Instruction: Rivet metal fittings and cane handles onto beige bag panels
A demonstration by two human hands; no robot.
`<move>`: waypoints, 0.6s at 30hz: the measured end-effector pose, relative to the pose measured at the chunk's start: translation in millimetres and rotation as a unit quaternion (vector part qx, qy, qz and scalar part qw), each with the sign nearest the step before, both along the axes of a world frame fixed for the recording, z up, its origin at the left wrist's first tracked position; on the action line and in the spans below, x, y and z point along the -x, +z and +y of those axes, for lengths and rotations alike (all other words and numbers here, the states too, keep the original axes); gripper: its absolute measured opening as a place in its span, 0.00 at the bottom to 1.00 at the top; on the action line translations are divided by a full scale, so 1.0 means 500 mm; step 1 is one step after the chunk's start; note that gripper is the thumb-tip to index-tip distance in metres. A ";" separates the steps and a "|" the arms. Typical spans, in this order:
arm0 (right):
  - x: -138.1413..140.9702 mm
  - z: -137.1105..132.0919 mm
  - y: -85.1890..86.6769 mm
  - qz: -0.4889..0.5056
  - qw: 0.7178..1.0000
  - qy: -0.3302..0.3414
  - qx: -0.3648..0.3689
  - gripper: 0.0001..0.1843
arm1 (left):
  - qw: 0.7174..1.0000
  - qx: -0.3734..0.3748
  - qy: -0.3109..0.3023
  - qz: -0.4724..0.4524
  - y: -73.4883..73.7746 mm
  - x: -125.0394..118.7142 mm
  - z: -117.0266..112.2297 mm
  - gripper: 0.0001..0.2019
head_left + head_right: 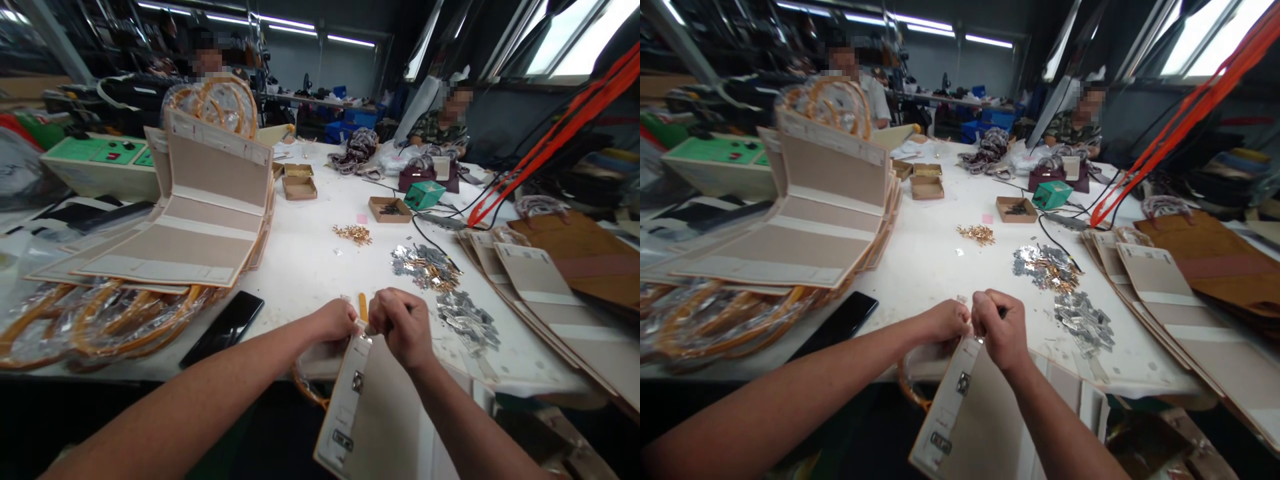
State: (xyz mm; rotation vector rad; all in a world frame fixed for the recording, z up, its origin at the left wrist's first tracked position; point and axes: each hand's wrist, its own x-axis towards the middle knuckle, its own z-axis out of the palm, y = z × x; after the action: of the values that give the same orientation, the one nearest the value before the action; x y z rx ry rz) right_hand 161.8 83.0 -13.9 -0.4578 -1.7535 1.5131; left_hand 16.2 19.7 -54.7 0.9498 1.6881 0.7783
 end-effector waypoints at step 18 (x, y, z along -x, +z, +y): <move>-0.079 0.029 0.014 -0.235 0.949 -0.097 -0.185 0.11 | 0.992 -0.080 -0.058 0.084 0.026 0.010 0.011 0.16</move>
State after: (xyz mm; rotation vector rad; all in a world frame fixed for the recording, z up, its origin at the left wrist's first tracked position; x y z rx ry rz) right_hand 201.5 97.6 -7.1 -0.8163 -2.2232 0.9514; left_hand 11.1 25.4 -41.8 1.2445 1.7148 0.7824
